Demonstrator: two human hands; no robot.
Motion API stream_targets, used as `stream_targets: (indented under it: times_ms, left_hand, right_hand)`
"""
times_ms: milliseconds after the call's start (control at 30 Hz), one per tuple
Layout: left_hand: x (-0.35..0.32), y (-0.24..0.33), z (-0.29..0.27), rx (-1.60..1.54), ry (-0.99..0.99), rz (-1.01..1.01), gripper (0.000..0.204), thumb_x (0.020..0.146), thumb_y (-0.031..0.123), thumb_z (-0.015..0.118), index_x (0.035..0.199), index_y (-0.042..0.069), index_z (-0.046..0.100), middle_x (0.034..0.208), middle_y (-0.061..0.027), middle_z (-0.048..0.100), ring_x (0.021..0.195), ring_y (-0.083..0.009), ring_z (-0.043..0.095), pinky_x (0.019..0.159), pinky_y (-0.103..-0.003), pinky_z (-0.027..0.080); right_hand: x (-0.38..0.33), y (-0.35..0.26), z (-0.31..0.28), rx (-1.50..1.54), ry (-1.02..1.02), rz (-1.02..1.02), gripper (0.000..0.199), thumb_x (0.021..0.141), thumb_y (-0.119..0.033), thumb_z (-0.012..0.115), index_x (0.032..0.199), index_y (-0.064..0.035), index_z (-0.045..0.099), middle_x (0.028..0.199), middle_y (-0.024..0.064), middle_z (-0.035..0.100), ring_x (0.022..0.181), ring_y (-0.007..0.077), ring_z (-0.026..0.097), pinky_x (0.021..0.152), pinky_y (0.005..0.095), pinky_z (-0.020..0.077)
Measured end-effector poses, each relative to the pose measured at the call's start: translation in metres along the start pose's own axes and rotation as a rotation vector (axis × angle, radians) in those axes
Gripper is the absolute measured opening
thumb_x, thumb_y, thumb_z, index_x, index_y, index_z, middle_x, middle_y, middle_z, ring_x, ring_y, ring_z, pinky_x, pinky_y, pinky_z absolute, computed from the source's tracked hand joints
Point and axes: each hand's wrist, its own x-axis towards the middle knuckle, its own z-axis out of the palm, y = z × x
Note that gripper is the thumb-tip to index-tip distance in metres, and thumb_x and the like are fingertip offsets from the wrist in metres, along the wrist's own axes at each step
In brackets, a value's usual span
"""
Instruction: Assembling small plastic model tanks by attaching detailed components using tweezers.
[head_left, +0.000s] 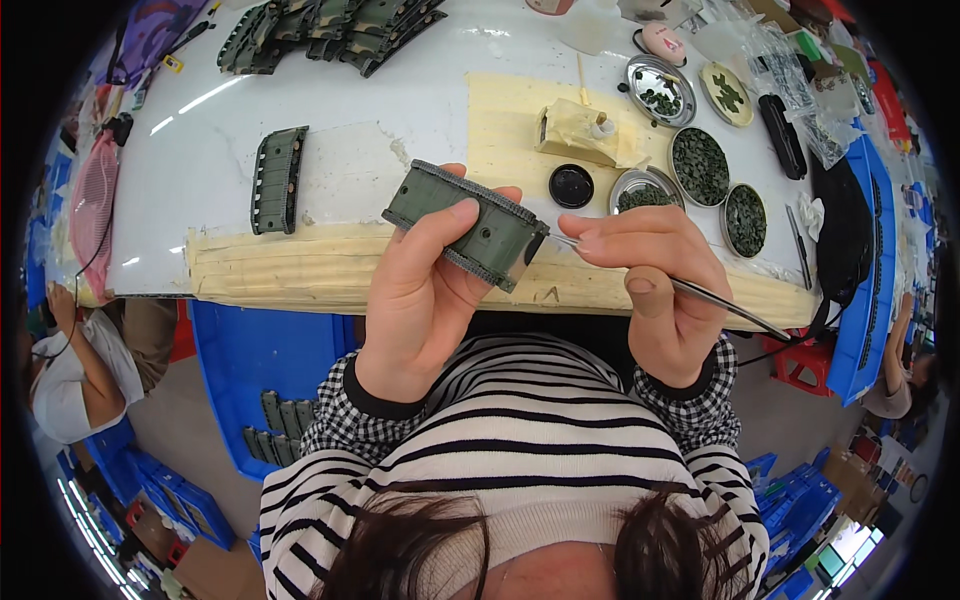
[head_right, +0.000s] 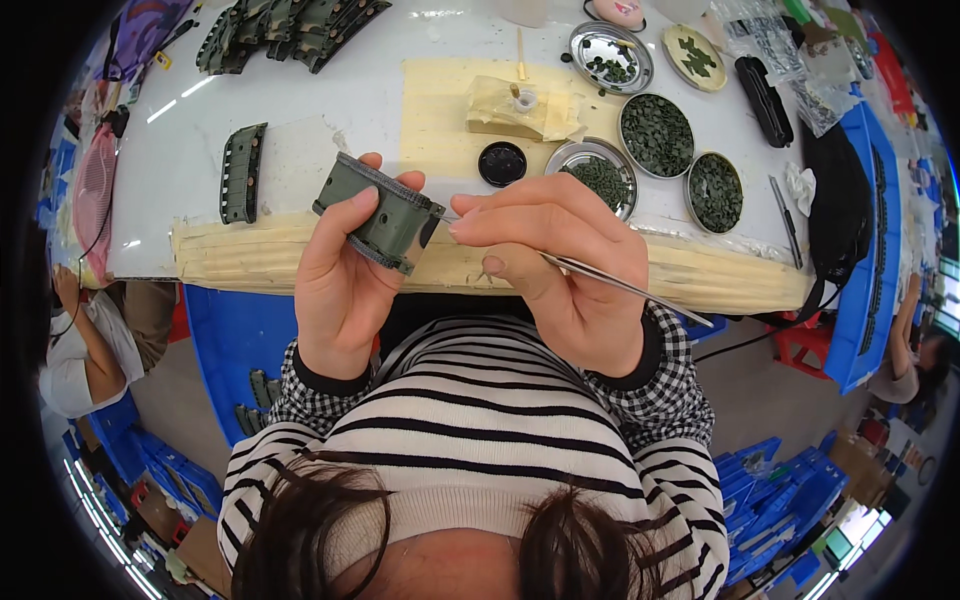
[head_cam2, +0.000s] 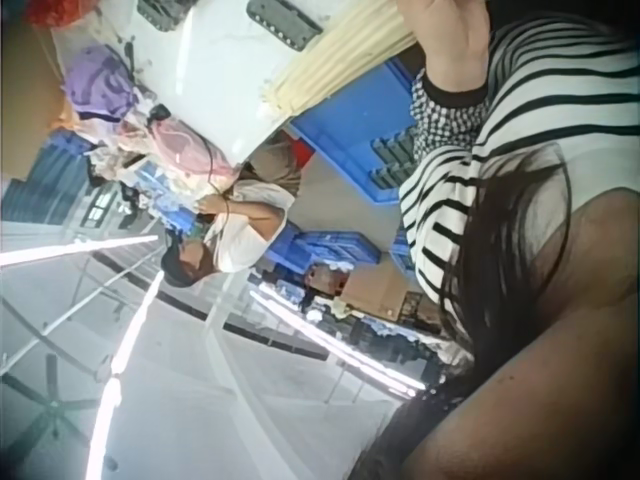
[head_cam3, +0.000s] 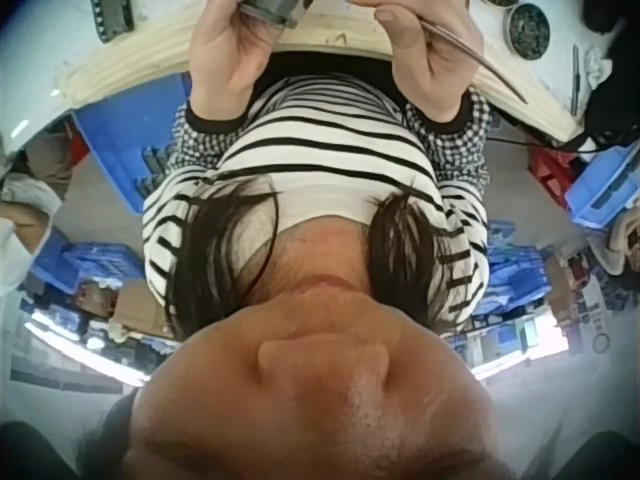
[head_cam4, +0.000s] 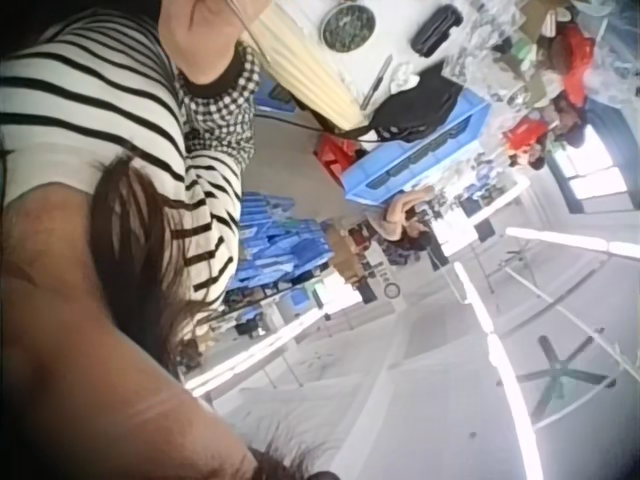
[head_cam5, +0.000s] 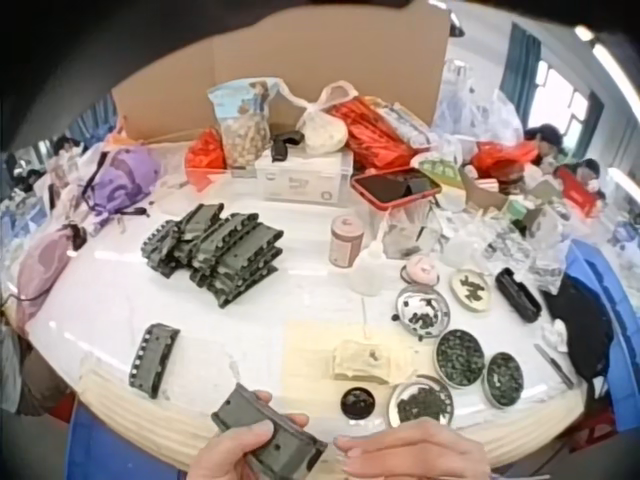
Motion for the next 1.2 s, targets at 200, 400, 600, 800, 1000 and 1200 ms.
stream_targets:
  times_ms: [200,400,600,800,1000,1200]
  left_hand:
    - [-0.0013,-0.0016,0.0012,0.046,0.013,0.017,0.035,0.091,0.008,0.056,0.123,0.009,0.041,0.117,-0.0199,0.059,0.103,-0.0221,0.063,0.084,-0.035,0.057]
    - [-0.0014,-0.0013,0.0013,0.057,0.008,0.015,0.035,0.091,0.009,0.057,0.123,0.008,0.041,0.116,-0.0197,0.058,0.103,-0.0219,0.062,0.083,-0.035,0.058]
    - [-0.0015,-0.0013,0.0022,0.064,0.02,0.016,0.035,0.091,0.008,0.057,0.122,0.008,0.041,0.116,-0.0195,0.058,0.103,-0.0218,0.062,0.082,-0.035,0.058]
    - [-0.001,-0.0014,0.0017,0.051,0.032,0.006,0.033,0.091,0.008,0.057,0.121,0.008,0.042,0.116,-0.0187,0.058,0.103,-0.0213,0.062,0.082,-0.035,0.058]
    - [-0.002,-0.0019,0.0015,0.017,0.02,-0.015,0.031,0.091,0.008,0.057,0.12,0.008,0.043,0.116,-0.0179,0.058,0.104,-0.0207,0.061,0.084,-0.034,0.057]
    - [-0.001,-0.0037,-0.0021,0.006,0.026,-0.03,0.031,0.092,0.01,0.054,0.122,0.006,0.047,0.116,-0.0185,0.058,0.108,-0.0238,0.06,0.087,-0.037,0.057]
  right_hand:
    - [0.0011,0.0023,0.0022,-0.03,-0.019,-0.027,0.014,0.083,-0.004,0.066,0.096,0.0004,0.07,0.093,0.0117,0.069,0.083,0.0213,0.063,0.072,0.0287,0.0512]
    - [0.0018,0.0012,0.0037,-0.031,-0.012,-0.014,0.013,0.082,-0.003,0.067,0.094,-0.0001,0.07,0.092,0.0111,0.07,0.082,0.0211,0.063,0.069,0.0281,0.0515]
    - [0.0025,0.0003,0.0042,-0.057,-0.018,-0.005,0.013,0.081,-0.003,0.068,0.094,-0.0005,0.07,0.091,0.0109,0.069,0.082,0.0212,0.064,0.069,0.0281,0.052]
    - [0.0018,-0.0031,0.0043,-0.137,-0.057,-0.029,0.017,0.08,-0.008,0.07,0.097,-0.0023,0.07,0.094,0.0103,0.068,0.086,0.0226,0.066,0.071,0.0299,0.0544]
    - [0.0001,-0.0052,0.0076,-0.209,-0.063,-0.078,0.021,0.077,-0.009,0.072,0.096,-0.0013,0.069,0.094,0.0118,0.066,0.088,0.0246,0.069,0.071,0.03,0.0569]
    - [-0.0021,-0.0038,0.0073,-0.224,-0.087,-0.107,0.023,0.076,-0.007,0.073,0.097,-0.0003,0.069,0.095,0.0126,0.066,0.089,0.0256,0.069,0.071,0.0308,0.0572]
